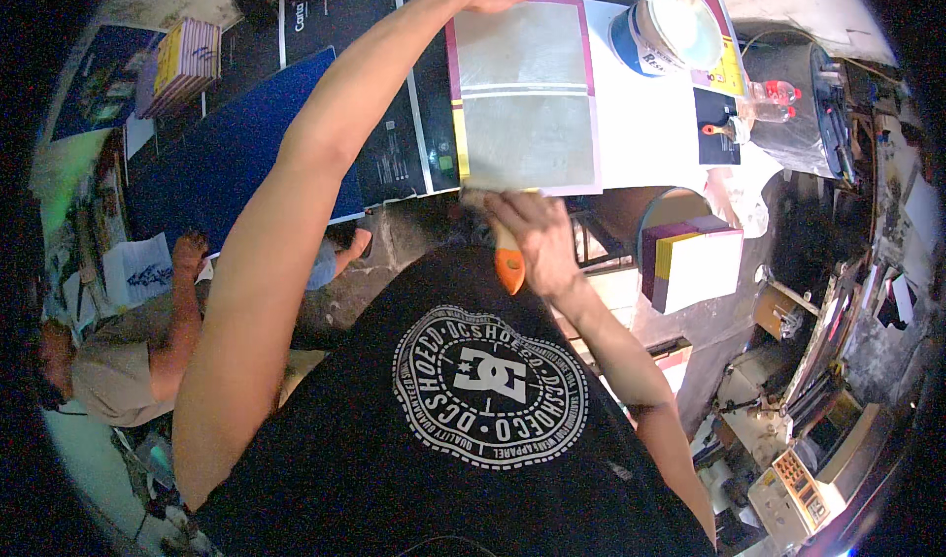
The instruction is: The person applies adhesive onto book covers using a brush, spreading glue across the cardboard surfaces.
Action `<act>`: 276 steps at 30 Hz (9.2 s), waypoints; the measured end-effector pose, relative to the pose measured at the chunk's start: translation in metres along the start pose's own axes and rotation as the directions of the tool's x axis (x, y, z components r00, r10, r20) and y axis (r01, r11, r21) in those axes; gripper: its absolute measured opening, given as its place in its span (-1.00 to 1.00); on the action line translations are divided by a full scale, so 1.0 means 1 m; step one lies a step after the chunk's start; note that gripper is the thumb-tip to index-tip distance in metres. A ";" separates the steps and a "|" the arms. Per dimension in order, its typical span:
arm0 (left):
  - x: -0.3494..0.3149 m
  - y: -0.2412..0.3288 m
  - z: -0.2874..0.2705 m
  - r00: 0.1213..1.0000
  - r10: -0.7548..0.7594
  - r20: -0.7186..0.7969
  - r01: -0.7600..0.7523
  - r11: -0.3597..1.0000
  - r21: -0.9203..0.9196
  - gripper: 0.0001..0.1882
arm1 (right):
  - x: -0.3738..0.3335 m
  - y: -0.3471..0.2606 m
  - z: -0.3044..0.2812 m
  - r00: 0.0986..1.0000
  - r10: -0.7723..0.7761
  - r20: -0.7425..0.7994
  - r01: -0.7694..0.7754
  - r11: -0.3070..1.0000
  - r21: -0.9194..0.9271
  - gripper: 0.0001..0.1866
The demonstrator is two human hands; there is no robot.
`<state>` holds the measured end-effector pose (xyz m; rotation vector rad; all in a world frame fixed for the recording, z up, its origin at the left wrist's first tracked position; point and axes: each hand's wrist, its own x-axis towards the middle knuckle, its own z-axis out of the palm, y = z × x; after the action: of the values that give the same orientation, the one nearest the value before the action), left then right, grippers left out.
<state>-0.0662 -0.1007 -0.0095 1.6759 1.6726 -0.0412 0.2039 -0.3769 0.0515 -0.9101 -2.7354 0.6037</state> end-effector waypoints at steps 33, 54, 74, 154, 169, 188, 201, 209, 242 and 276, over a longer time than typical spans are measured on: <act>0.012 0.021 0.011 1.000 0.014 0.010 -0.014 0.997 0.082 -0.12 | 0.066 0.113 0.020 0.979 -0.165 0.119 0.179 0.978 -0.111 -0.57; -0.247 0.035 0.207 0.935 0.151 -0.320 -0.108 0.983 0.150 -0.63 | -0.015 0.053 0.033 0.731 0.582 -0.356 -0.416 0.794 0.442 -0.74; -0.228 0.058 0.185 0.976 -0.039 -0.212 0.067 0.989 0.128 -0.51 | 0.100 0.125 0.042 0.861 0.475 -0.179 -0.415 0.862 0.291 -0.62; -0.136 -0.083 0.154 0.869 -0.469 -0.157 0.097 0.473 -0.876 -0.82 | 0.040 0.092 -0.002 0.906 0.367 -0.210 -0.215 0.828 0.519 -0.76; -0.166 -0.130 0.163 0.752 -0.592 -0.291 0.046 0.487 -0.872 -0.65 | -0.079 0.166 -0.020 0.611 0.729 -0.310 -0.545 0.671 0.503 -0.72; -0.306 -0.375 0.163 0.028 -0.734 -0.678 0.422 0.624 -0.658 -0.34 | -0.044 0.240 -0.220 0.365 0.677 -0.639 -0.136 0.717 0.683 -0.60; -0.325 -0.157 0.217 0.394 -0.731 -0.557 -0.130 0.556 -0.821 -0.49 | 0.132 0.384 -0.188 0.683 0.469 -0.560 -0.461 0.872 0.167 -0.54; -0.357 -0.071 0.280 0.377 -0.750 -0.543 -0.186 0.513 -0.838 -0.59 | 0.150 0.364 -0.230 0.700 0.394 -0.595 -0.362 0.915 0.180 -0.45; -0.215 0.054 0.194 0.935 -0.133 -0.328 0.191 0.970 0.151 0.27 | 0.184 0.238 -0.054 0.802 0.489 -0.342 -0.387 0.863 0.324 -0.48; -0.217 0.035 0.200 0.927 -0.006 -0.375 0.056 0.991 0.124 0.35 | -0.085 0.257 -0.067 0.507 0.720 -0.473 -0.372 0.678 0.634 -0.63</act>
<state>0.0274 -0.3822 -0.0248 1.8431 2.0164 0.1668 0.4278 -0.2208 -0.0050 -1.5260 -1.4659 0.7548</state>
